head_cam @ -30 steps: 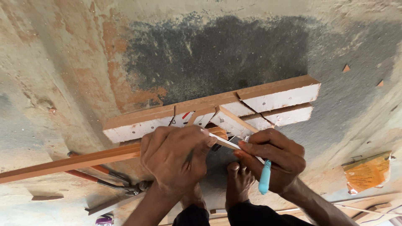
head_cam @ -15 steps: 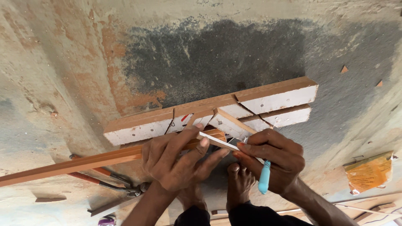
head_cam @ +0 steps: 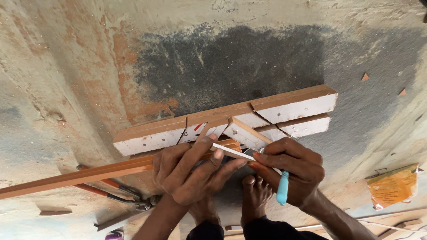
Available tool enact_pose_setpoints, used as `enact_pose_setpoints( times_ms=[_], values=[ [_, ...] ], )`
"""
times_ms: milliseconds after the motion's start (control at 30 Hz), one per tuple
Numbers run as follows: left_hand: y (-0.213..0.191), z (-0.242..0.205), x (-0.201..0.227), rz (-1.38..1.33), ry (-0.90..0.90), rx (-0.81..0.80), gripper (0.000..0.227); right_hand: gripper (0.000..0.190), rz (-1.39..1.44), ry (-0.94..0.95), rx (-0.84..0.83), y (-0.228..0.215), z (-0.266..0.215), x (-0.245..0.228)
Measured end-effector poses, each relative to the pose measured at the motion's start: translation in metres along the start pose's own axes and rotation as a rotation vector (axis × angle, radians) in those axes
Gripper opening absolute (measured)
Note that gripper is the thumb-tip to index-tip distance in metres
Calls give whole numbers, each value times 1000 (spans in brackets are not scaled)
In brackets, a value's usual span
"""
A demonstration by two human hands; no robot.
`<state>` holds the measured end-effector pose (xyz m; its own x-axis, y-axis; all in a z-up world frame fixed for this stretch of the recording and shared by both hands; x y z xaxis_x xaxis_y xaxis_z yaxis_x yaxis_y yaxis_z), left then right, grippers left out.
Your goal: The person assembles a small wooden structure on the floor using a pen, pliers, hammer, and electric drill. They mark pieces, hammer nails, and drill holes to join the components together.
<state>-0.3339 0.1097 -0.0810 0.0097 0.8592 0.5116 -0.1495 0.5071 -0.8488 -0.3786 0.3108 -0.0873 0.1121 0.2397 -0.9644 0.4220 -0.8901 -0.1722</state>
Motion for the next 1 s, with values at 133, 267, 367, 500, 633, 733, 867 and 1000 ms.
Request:
enact_pose_setpoints(
  times_ms=[133, 267, 367, 500, 633, 733, 867, 1000],
  values=[
    [1, 0, 1, -3, -10, 18, 41, 26, -8, 14, 5, -1, 0, 0],
    [1, 0, 1, -8, -21, 27, 41, 26, -12, 21, 9, -1, 1, -1],
    [1, 0, 1, -3, -18, 23, 41, 26, -18, 24, -1, -1, 0, 0],
    [1, 1, 0, 0, -20, 32, 39, 26, -10, 32, -1, -2, -2, 1],
    [0, 2, 0, -8, -22, 26, 39, 27, -19, 42, -9, -1, 0, 0],
    [1, 3, 0, -11, -17, 20, 38, 28, -17, 37, -7, 0, 2, -1],
    [-1, 5, 2, 3, -19, 13, 38, 34, 14, 23, -12, -5, 0, -2],
    [-3, 7, 2, 1, -9, 9, 37, 24, 60, -26, 168, -35, -12, -8]
  ],
)
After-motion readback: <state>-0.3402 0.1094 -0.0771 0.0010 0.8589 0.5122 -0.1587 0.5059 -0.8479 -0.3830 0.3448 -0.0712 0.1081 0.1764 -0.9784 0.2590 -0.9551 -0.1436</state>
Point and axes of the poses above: each hand's wrist, its own z-axis towards the middle knuckle, its own y-axis out of the palm, x = y × z, the point moved 7 cm from there along z, towards the middle knuckle, and after that the axes turned 13 degrees about z, right-handed, at the moved point
